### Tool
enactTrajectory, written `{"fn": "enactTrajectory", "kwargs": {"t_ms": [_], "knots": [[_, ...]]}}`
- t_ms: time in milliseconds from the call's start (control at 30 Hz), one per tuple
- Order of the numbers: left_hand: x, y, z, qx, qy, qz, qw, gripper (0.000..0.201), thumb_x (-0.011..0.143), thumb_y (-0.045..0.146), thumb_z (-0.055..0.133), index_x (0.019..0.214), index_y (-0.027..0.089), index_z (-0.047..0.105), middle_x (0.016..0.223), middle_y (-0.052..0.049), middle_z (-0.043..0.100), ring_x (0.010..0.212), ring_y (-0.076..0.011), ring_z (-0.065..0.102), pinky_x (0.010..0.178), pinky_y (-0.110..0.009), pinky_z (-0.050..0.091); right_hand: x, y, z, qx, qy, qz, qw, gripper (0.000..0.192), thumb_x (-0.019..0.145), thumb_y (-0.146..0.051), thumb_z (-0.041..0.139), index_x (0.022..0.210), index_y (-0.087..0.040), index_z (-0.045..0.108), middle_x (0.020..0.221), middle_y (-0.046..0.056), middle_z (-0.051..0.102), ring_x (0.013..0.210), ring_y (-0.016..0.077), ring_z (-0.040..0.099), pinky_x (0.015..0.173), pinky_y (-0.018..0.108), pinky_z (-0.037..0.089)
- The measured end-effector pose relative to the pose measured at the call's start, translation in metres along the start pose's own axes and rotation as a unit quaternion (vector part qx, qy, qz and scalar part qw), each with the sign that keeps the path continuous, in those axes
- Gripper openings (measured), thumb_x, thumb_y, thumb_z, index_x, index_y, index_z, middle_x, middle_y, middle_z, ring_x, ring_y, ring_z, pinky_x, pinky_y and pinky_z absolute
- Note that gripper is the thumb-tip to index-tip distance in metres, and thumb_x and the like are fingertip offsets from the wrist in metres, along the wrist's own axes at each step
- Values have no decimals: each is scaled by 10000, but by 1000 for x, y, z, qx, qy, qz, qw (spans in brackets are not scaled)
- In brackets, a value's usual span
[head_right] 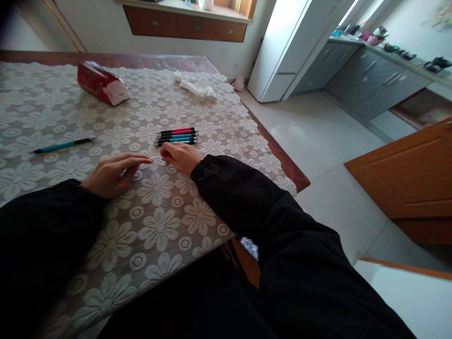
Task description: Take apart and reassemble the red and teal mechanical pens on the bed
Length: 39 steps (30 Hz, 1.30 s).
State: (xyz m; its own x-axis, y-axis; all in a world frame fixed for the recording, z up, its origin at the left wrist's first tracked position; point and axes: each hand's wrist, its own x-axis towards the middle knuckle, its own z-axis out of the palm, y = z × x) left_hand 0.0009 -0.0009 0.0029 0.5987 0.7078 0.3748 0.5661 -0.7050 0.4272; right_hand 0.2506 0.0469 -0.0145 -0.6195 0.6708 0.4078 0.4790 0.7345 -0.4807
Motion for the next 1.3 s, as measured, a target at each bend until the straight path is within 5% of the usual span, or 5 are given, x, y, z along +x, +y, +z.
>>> {"fn": "enactTrajectory", "kwargs": {"t_ms": [200, 600, 933, 1300], "knots": [[-1, -1, 1, 10, -4, -4, 1000, 356, 938, 201, 462, 1232, 223, 661, 1276, -68, 681, 1119, -218, 670, 996, -366, 539, -2, 0, -5, -52, 13, 33, 998, 231, 1013, -348, 538, 1079, -220, 719, 1010, 23, 692, 879, 132, 607, 778, 248, 385], [-1, 1, -1, -5, -25, -16, 1000, 368, 927, 190, 446, 1226, 199, 661, 1288, -72, 680, 1132, -210, 667, 1018, -375, 539, -1, -4, 0, -85, -24, -62, 994, 265, 1045, -276, 454, 1218, -161, 619, 1031, 76, 675, 951, 175, 588, 856, 296, 429], [-4, 0, -1, -7, -18, -49, 999, 321, 981, 268, 479, 1269, 232, 617, 1252, -16, 697, 1092, -194, 676, 1001, -339, 539, -1, -4, 7, -95, -52, -131, 986, 237, 1066, -276, 404, 1124, -169, 607, 1028, 65, 677, 952, 160, 590, 847, 277, 417], [-5, 0, 1, 26, 25, -85, 996, 248, 976, 358, 512, 1182, 271, 619, 1149, -14, 736, 953, -209, 728, 898, -341, 586, 10, -19, 4, -91, -83, -62, 990, 177, 1023, -297, 505, 1136, -188, 587, 1083, 35, 678, 851, 137, 617, 671, 260, 353]]}}
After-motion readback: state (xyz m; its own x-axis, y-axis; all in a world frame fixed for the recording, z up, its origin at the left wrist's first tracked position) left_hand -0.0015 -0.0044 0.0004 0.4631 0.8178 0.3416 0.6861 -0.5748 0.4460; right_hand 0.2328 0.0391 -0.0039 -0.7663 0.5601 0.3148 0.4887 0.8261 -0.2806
